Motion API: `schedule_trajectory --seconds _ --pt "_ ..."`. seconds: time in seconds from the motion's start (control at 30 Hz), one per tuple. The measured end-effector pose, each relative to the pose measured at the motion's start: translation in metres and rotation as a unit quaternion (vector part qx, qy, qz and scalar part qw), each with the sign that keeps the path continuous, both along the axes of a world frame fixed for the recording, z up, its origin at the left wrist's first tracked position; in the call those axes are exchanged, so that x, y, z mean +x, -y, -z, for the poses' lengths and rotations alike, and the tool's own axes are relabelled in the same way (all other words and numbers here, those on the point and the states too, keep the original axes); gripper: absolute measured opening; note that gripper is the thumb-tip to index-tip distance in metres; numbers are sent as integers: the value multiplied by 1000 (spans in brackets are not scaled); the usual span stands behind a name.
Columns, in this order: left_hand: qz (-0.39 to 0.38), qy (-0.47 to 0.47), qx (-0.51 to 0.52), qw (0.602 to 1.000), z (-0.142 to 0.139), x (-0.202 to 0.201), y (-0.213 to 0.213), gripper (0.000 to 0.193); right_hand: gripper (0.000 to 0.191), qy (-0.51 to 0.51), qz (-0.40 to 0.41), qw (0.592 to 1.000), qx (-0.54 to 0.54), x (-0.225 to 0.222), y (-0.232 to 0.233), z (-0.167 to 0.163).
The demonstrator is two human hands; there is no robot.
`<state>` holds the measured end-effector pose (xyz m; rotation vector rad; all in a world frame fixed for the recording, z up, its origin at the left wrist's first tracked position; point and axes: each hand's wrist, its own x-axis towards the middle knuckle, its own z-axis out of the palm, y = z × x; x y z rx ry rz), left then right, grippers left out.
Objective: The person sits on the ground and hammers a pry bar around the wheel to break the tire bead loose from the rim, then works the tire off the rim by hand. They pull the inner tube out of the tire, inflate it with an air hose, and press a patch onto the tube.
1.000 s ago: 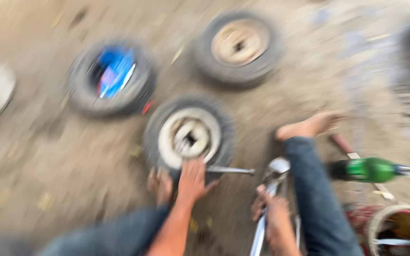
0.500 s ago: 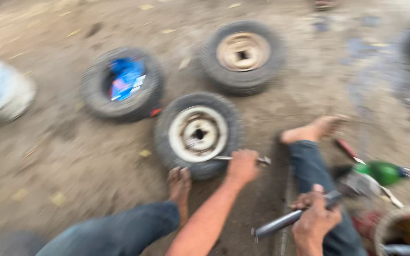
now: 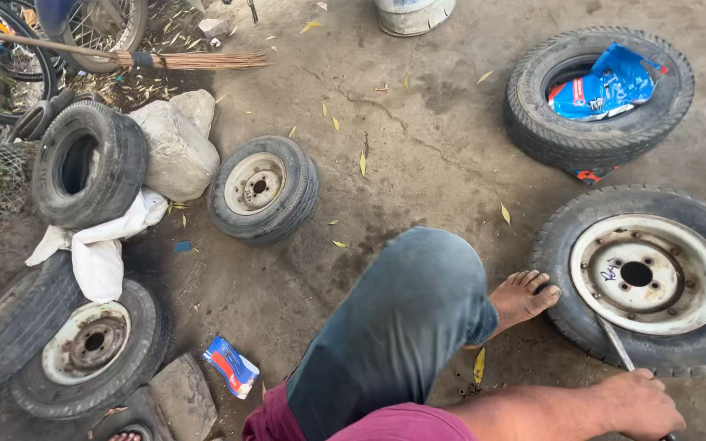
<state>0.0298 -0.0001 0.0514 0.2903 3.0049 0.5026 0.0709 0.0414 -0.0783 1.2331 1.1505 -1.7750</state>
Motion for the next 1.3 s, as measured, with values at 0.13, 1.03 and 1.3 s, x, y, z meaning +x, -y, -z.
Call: schedule_trajectory --seconds 0.13,1.03,1.3 --pt "6 19 1 1000 1 -10 11 16 33 19 6 1000 -23 -11 -5 -12" --pt "-19 -17 -100 995 69 -40 75 119 20 -180 77 979 61 -50 -123 -94" --pt "9 -237 52 970 24 -86 -26 80 3 -478 190 830 214 -7 -178 -175"
